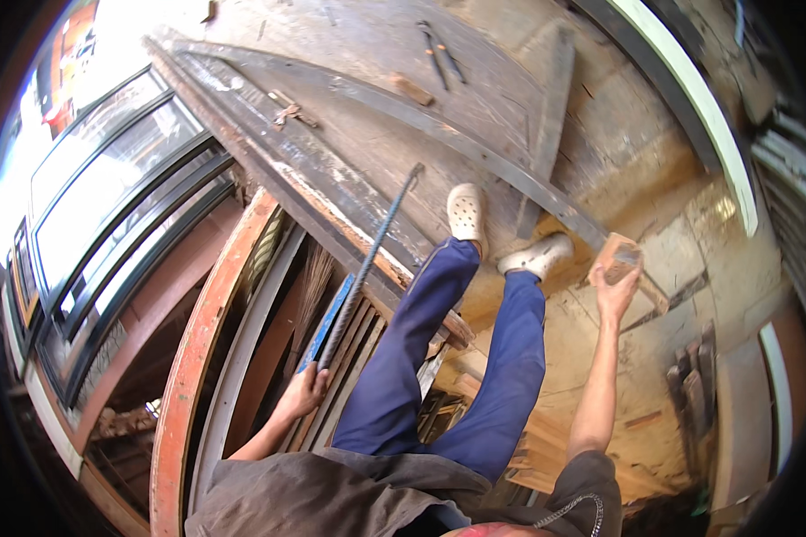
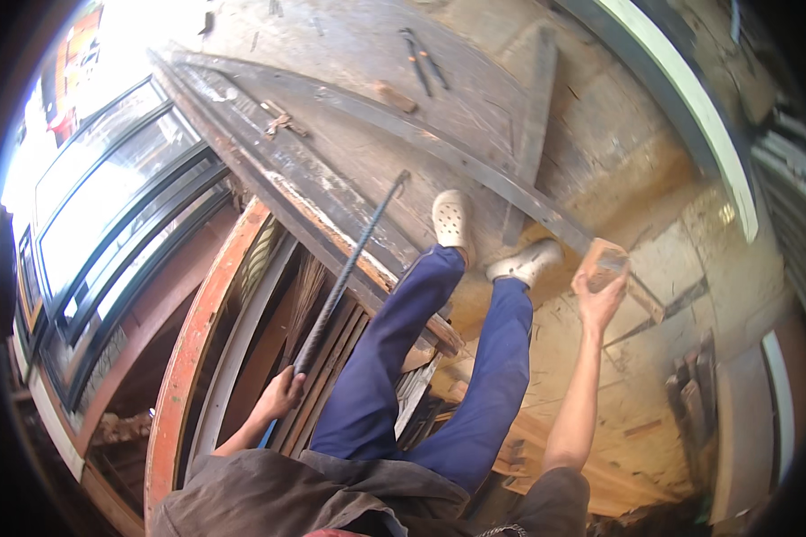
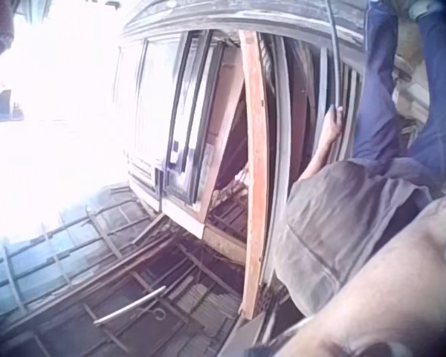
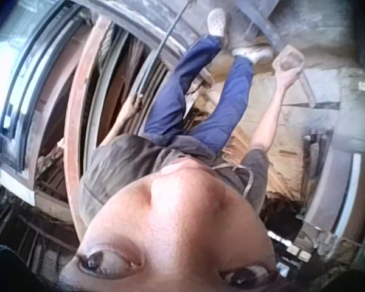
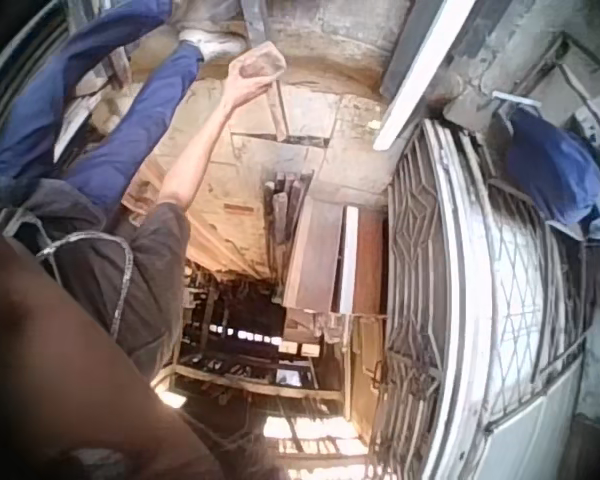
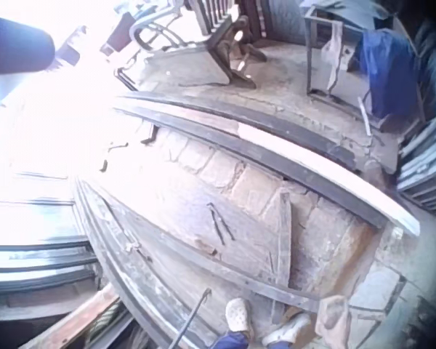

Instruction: The person uses a crowbar and hammer to pry and break apart wooden planks and debris on a cluttered floor. They repeatedly insert the crowbar under the wood, lever it to loosen pieces, and strike with the hammer to remove sections.

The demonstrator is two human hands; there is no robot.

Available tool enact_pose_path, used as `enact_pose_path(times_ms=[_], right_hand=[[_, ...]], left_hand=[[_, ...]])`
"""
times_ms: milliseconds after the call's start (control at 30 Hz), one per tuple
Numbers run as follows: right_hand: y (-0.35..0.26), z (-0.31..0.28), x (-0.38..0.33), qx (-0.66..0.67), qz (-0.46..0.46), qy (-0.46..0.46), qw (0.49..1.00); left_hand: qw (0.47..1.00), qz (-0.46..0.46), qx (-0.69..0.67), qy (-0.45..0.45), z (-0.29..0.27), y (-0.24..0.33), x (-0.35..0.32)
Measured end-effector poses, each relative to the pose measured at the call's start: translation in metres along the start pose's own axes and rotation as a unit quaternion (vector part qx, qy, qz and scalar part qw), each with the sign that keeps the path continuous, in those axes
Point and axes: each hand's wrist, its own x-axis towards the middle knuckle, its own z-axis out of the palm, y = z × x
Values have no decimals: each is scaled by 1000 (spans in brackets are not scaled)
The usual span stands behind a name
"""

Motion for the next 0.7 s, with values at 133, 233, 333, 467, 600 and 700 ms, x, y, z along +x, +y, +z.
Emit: enact_pose_path(times_ms=[133,233,333,467,600,700], right_hand=[[-126,36,20,24,-85,-82,993],[-202,69,35,-43,-86,-140,985],[-254,28,56,-69,-62,-147,985],[-363,-66,15,-52,-148,-143,977],[-527,-248,25,117,-183,-62,974],[-663,-392,40,156,-281,83,943]], left_hand=[[944,-113,-286,-118,-16,10,-3],[830,-96,-510,-204,1,-41,9],[797,-89,-552,-228,-3,-28,38],[784,-68,-569,-241,-4,-58,56],[812,-40,-556,-174,-39,-46,89],[861,-40,-472,-186,-91,-32,70]])
